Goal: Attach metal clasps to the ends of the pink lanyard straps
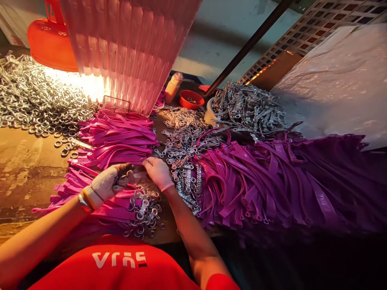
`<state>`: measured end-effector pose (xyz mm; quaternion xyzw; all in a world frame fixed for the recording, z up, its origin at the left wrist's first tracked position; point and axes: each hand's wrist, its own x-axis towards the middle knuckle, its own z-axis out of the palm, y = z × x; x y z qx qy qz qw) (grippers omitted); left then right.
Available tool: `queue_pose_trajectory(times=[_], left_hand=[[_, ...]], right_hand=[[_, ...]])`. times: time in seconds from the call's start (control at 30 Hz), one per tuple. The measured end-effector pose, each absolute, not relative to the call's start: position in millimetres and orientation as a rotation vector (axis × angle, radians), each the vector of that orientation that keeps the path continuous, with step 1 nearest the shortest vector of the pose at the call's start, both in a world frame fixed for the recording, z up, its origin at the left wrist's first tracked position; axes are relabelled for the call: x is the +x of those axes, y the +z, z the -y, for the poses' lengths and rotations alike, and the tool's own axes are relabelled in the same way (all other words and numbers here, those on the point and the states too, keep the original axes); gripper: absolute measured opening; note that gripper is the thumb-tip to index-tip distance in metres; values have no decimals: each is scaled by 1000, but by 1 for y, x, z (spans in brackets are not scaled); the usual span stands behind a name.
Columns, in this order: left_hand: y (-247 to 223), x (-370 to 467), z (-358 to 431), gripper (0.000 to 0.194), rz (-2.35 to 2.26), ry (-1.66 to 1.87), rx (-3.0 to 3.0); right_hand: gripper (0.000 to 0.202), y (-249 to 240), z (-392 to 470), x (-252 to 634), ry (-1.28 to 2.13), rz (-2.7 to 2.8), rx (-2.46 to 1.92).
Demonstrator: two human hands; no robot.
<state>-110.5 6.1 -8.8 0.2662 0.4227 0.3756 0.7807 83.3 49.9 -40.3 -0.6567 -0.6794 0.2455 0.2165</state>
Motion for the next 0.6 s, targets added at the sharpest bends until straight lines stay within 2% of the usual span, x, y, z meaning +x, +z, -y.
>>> queue_pose_trajectory(times=[0.13, 0.23, 0.43, 0.5, 0.6], left_hand=[[-20, -102, -39, 18, -1269, 780, 1187], [-23, -94, -58, 24, -1344, 854, 1324], [-10, -90, -37, 24, -1058, 647, 1264], [-2, -97, -20, 33, -1038, 576, 1101], [11, -110, 6, 41, -1089, 605, 971]], right_hand=[[17, -56, -61, 75, 686, 1816, -1796], [23, -49, -50, 74, 727, 1753, -1726], [29, -8, -5, 91, 1342, 1402, -1267], [24, 4, 7, 95, 1243, 1529, -1218], [22, 13, 22, 93, 896, 1797, -1207]])
